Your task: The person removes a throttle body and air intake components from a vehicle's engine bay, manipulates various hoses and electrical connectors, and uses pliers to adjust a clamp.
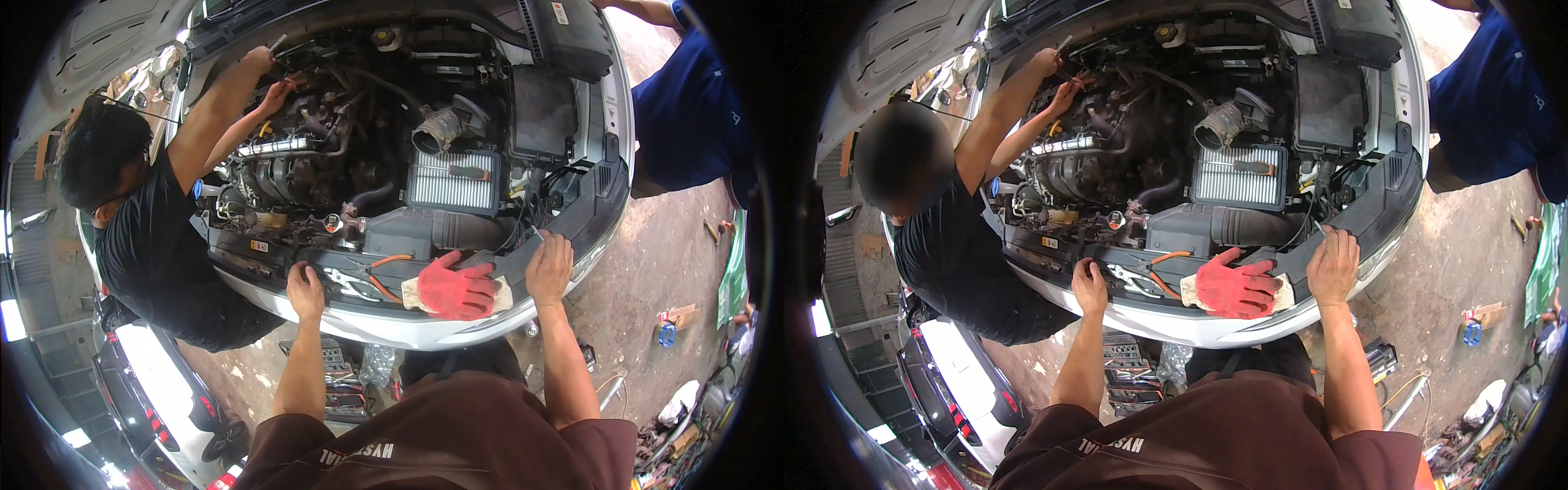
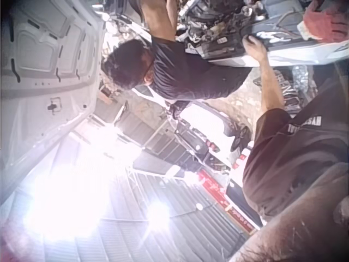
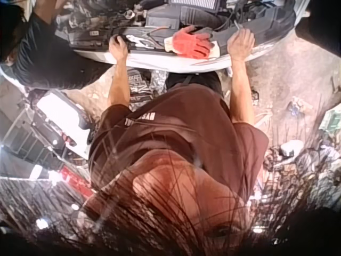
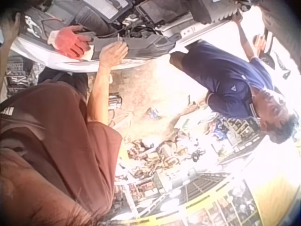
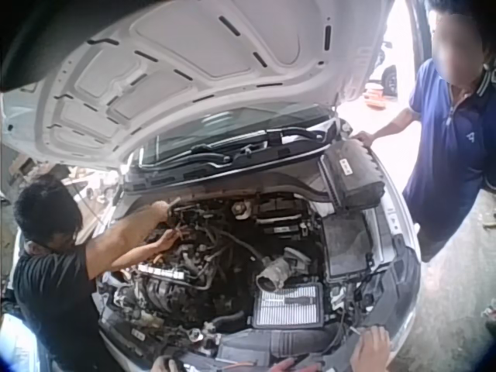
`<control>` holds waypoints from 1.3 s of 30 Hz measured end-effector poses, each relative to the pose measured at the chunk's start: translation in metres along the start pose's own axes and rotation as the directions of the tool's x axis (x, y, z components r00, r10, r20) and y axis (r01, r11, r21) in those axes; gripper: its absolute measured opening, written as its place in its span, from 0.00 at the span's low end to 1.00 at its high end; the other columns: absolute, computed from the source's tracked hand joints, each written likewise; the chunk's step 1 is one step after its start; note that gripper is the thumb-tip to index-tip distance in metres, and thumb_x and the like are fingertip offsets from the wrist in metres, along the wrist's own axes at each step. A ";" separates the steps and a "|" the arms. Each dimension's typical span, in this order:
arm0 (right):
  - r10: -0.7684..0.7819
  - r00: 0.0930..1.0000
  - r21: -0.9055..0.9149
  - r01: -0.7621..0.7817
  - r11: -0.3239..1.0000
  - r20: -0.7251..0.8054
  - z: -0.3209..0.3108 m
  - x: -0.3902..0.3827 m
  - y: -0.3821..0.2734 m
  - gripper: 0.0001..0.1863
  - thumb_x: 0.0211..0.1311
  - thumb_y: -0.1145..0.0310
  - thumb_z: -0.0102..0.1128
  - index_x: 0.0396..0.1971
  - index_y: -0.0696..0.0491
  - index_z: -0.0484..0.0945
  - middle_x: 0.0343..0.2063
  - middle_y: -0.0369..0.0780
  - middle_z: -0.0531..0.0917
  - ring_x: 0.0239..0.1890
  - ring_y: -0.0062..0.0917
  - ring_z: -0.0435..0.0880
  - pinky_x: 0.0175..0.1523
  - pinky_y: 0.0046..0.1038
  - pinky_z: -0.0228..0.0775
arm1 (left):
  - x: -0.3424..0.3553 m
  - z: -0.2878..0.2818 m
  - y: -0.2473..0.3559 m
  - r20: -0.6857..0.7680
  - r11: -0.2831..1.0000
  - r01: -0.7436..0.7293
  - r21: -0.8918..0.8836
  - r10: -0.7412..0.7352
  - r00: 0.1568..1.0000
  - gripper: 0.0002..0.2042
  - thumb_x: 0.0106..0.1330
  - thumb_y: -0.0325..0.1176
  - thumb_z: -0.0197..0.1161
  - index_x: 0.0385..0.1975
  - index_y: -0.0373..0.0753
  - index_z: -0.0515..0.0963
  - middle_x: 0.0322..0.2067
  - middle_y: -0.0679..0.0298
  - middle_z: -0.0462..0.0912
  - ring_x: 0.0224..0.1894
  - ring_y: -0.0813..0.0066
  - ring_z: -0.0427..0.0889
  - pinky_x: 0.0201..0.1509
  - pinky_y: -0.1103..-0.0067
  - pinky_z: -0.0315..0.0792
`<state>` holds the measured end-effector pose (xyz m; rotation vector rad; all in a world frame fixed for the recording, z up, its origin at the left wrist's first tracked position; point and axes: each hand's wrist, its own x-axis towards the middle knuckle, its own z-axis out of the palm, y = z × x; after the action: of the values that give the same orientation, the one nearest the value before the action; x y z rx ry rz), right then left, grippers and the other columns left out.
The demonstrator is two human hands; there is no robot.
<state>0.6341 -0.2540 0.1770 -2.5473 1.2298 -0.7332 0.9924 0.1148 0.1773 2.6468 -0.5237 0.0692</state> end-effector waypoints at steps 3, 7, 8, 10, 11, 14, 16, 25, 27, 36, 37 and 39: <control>-0.008 1.000 0.000 0.008 1.000 -0.005 0.000 0.000 0.001 0.14 0.64 0.77 0.55 0.49 0.58 0.79 0.39 0.43 0.79 0.44 0.41 0.78 0.51 0.40 0.68 | -0.001 -0.001 0.006 -0.005 1.000 -0.002 -0.004 0.002 1.000 0.14 0.74 0.36 0.57 0.47 0.31 0.81 0.41 0.48 0.86 0.44 0.48 0.85 0.52 0.63 0.76; -0.013 1.000 0.010 0.013 1.000 -0.012 -0.001 0.001 -0.001 0.14 0.63 0.77 0.56 0.48 0.58 0.80 0.38 0.44 0.79 0.44 0.42 0.77 0.51 0.40 0.69 | -0.001 -0.002 0.005 -0.010 1.000 -0.003 -0.003 0.003 1.000 0.13 0.74 0.36 0.58 0.47 0.32 0.81 0.41 0.49 0.86 0.43 0.49 0.85 0.51 0.63 0.76; -0.013 1.000 0.010 0.013 1.000 -0.011 -0.001 0.001 -0.001 0.14 0.63 0.77 0.56 0.48 0.58 0.80 0.38 0.44 0.79 0.44 0.42 0.77 0.51 0.40 0.69 | -0.001 -0.002 0.006 -0.009 1.000 -0.002 -0.003 0.002 1.000 0.13 0.74 0.36 0.58 0.47 0.32 0.81 0.41 0.49 0.86 0.43 0.49 0.85 0.51 0.63 0.76; -0.015 1.000 0.006 0.015 1.000 -0.010 -0.001 0.001 -0.001 0.14 0.63 0.77 0.56 0.48 0.58 0.80 0.38 0.44 0.79 0.44 0.41 0.77 0.51 0.40 0.69 | -0.001 -0.002 0.006 -0.004 1.000 0.005 -0.010 -0.005 1.000 0.13 0.74 0.36 0.58 0.47 0.32 0.81 0.40 0.49 0.86 0.43 0.49 0.85 0.51 0.63 0.76; -0.015 1.000 0.006 0.015 1.000 -0.010 -0.001 0.001 -0.001 0.14 0.63 0.77 0.56 0.48 0.58 0.80 0.38 0.44 0.79 0.44 0.41 0.77 0.51 0.40 0.69 | -0.001 -0.002 0.006 -0.004 1.000 0.005 -0.010 -0.006 1.000 0.13 0.74 0.36 0.58 0.47 0.32 0.81 0.40 0.49 0.86 0.43 0.49 0.85 0.51 0.63 0.76; -0.014 1.000 -0.002 0.014 1.000 -0.010 0.000 0.001 0.000 0.14 0.63 0.77 0.56 0.48 0.58 0.80 0.38 0.44 0.79 0.44 0.41 0.77 0.51 0.40 0.69 | 0.000 -0.002 0.006 0.005 1.000 0.015 -0.027 -0.015 1.000 0.13 0.74 0.36 0.58 0.47 0.32 0.81 0.41 0.49 0.86 0.43 0.49 0.85 0.51 0.63 0.76; -0.007 1.000 -0.003 0.007 1.000 -0.003 0.000 0.000 -0.001 0.14 0.63 0.76 0.56 0.48 0.57 0.80 0.39 0.43 0.79 0.44 0.41 0.77 0.51 0.40 0.69 | 0.000 -0.002 0.004 -0.005 1.000 -0.006 -0.012 0.006 1.000 0.14 0.74 0.37 0.58 0.47 0.32 0.81 0.40 0.49 0.86 0.43 0.49 0.84 0.51 0.63 0.76; 0.006 1.000 -0.013 -0.006 1.000 0.012 0.000 0.000 -0.001 0.14 0.62 0.76 0.56 0.48 0.57 0.80 0.40 0.43 0.79 0.46 0.41 0.77 0.52 0.40 0.69 | 0.002 0.002 -0.006 -0.008 1.000 -0.031 0.006 0.031 0.999 0.13 0.74 0.36 0.58 0.46 0.32 0.81 0.39 0.49 0.85 0.41 0.49 0.84 0.50 0.63 0.76; 0.010 1.000 -0.014 -0.009 1.000 0.013 -0.001 0.000 0.000 0.14 0.62 0.76 0.56 0.48 0.57 0.80 0.40 0.43 0.79 0.46 0.41 0.77 0.52 0.40 0.69 | 0.000 0.002 -0.001 -0.007 1.000 -0.020 -0.002 0.020 1.000 0.13 0.74 0.36 0.58 0.46 0.32 0.81 0.39 0.49 0.85 0.41 0.50 0.84 0.49 0.63 0.76; 0.003 1.000 -0.010 -0.002 1.000 0.010 0.000 0.000 0.001 0.15 0.62 0.76 0.56 0.48 0.57 0.80 0.40 0.44 0.79 0.45 0.41 0.77 0.52 0.40 0.69 | 0.000 -0.006 0.014 0.040 0.999 0.043 0.000 -0.043 0.998 0.14 0.73 0.36 0.57 0.47 0.32 0.81 0.44 0.49 0.85 0.47 0.48 0.84 0.54 0.62 0.75; -0.001 1.000 -0.012 0.001 1.000 0.009 0.000 0.000 0.000 0.15 0.62 0.76 0.56 0.48 0.58 0.80 0.39 0.44 0.79 0.45 0.41 0.77 0.52 0.40 0.69 | 0.000 -0.006 0.014 0.037 0.999 0.040 -0.003 -0.040 0.999 0.14 0.73 0.36 0.57 0.47 0.32 0.81 0.44 0.49 0.85 0.47 0.47 0.84 0.54 0.62 0.75; -0.002 1.000 -0.008 0.002 1.000 0.009 -0.001 0.000 0.000 0.15 0.62 0.76 0.56 0.48 0.58 0.80 0.39 0.44 0.79 0.45 0.41 0.77 0.52 0.40 0.69 | 0.000 -0.006 0.012 0.034 1.000 0.031 0.003 -0.031 0.999 0.14 0.73 0.36 0.57 0.47 0.32 0.81 0.44 0.49 0.85 0.47 0.47 0.84 0.54 0.62 0.75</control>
<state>0.6340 -0.2541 0.1778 -2.5560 1.2303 -0.7175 0.9877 0.1073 0.1877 2.6622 -0.4945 0.0152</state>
